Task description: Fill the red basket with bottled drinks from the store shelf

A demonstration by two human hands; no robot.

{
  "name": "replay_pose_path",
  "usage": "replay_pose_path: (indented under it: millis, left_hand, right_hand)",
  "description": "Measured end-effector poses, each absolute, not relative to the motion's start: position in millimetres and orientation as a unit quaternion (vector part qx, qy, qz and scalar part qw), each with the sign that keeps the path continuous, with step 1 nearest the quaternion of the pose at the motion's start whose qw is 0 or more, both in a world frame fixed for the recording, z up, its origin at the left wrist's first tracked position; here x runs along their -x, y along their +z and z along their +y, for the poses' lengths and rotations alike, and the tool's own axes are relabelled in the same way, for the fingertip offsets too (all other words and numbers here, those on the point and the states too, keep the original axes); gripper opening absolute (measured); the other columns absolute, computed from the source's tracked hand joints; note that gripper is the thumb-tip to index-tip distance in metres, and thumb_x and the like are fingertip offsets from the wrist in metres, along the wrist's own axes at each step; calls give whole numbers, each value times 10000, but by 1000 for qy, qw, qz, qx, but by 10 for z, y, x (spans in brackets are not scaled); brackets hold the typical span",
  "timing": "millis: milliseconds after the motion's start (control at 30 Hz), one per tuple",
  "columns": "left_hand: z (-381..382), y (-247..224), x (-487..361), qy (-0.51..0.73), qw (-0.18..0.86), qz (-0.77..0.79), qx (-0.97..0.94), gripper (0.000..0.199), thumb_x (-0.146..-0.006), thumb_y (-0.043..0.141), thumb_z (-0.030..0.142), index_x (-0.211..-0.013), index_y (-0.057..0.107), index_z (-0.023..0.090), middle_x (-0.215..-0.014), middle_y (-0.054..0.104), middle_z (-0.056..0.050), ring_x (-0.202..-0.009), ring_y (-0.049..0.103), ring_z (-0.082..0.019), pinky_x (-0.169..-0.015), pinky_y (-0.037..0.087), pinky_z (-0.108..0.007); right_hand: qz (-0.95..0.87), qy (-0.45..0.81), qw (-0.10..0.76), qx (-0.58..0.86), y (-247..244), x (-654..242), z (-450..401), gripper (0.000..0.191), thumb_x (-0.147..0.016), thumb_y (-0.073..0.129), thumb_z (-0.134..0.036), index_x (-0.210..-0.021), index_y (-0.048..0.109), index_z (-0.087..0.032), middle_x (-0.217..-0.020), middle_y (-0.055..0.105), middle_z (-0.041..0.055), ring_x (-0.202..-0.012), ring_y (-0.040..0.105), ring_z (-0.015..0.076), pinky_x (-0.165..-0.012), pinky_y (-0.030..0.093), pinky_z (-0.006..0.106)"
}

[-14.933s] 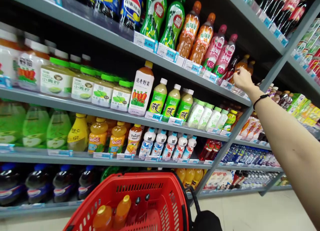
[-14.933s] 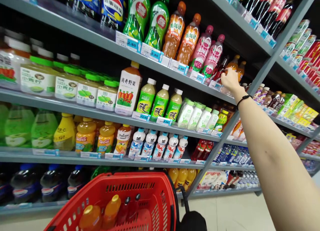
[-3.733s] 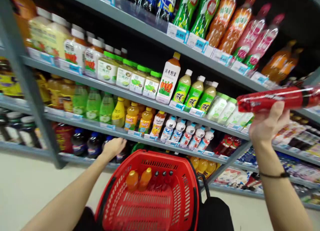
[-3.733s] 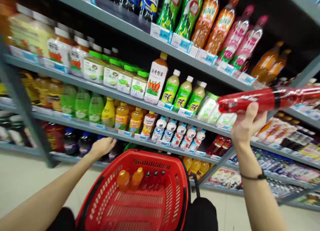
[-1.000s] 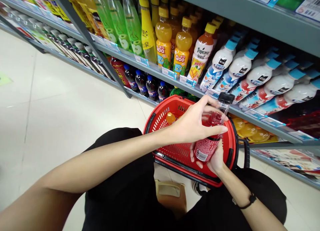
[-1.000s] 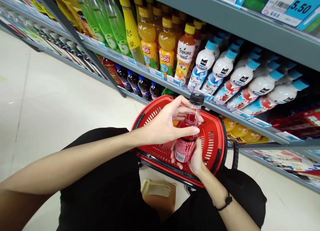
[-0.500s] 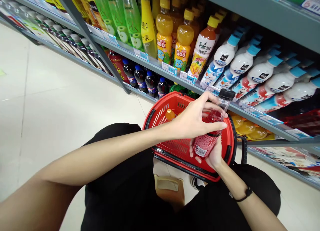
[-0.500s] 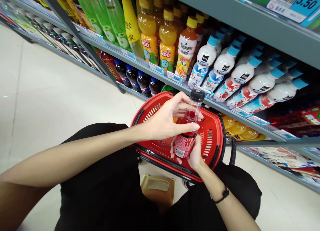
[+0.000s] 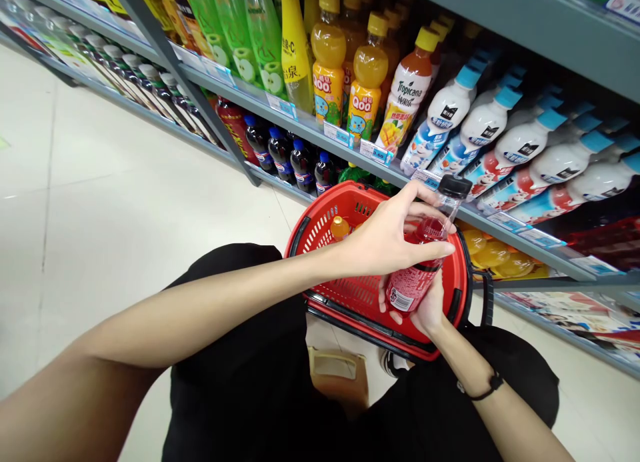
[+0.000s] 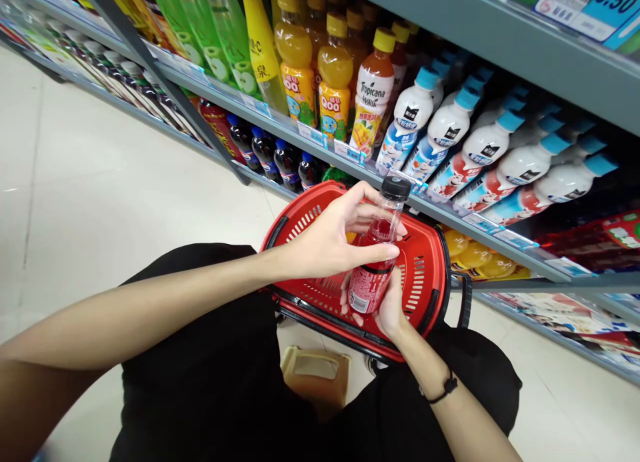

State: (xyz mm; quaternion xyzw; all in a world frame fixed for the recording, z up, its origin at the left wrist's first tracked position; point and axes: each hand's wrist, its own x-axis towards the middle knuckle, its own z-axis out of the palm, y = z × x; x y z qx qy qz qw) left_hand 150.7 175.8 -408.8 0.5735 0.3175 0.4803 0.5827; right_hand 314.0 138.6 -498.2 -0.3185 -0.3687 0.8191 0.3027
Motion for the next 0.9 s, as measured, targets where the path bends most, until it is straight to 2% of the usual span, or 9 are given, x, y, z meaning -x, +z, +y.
replay_pose_path:
  millis: [900]
  left_hand:
    - [1753, -4087, -1511, 479, 579, 326, -574, 493, -808, 823, 305, -1082, 429, 195, -1153, 753, -91, -1074, 723, -198, -958, 527, -338]
  right_hand:
    - [-380, 809, 313, 321, -4941, -3130, 1391, 897, -863, 379, -915, -926, 720, -88, -695, 678, 159, -623, 675, 259, -356, 485, 269]
